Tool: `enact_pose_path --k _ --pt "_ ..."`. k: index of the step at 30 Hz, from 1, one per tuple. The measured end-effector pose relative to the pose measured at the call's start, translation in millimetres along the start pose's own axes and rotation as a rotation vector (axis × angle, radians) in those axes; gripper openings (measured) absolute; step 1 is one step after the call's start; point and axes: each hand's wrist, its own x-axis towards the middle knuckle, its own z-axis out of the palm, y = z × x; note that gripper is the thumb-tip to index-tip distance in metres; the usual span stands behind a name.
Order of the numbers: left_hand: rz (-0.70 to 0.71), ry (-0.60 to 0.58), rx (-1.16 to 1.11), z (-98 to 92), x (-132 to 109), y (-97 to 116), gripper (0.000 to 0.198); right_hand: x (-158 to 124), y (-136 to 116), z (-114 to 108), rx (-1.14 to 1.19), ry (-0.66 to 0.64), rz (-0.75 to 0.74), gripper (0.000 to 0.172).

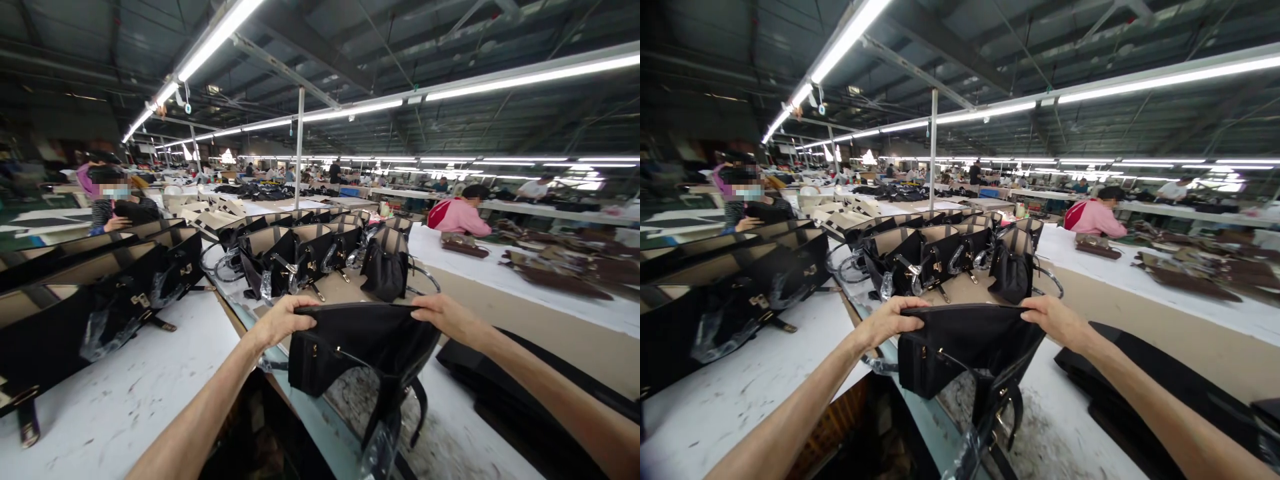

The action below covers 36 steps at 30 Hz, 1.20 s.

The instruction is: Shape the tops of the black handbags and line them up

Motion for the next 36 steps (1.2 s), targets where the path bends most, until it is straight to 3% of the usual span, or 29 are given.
enact_pose_path --k 5,13,19,24,30,36 --pt "0.001 0.02 -0.095 -1.9 -5 -2 0.037 0 -2 2 0.007 0.026 0.007 0.023" --pt "0.082 0.061 -0.053 5.1 -7 -1 0.037 -1 -4 2 0.012 0.025 0.023 0.021" --pt "0.006 0.162 0.053 5.1 1 2 0.035 -8 -11 2 -0.004 0.074 0.026 0.024" --pt "0.035 0.184 0.478 11.5 10 28 0.037 -12 -13 4 0.028 0.103 0.016 0.027" --pt "0.121 0.247 1.109 44.3 27 39 0.046 -13 -7 4 0.052 0.099 -0.013 0.024" --pt "0.139 0.241 1.158 54.5 37 27 0.041 -16 2 3 0.058 0.108 -0.032 0.024"
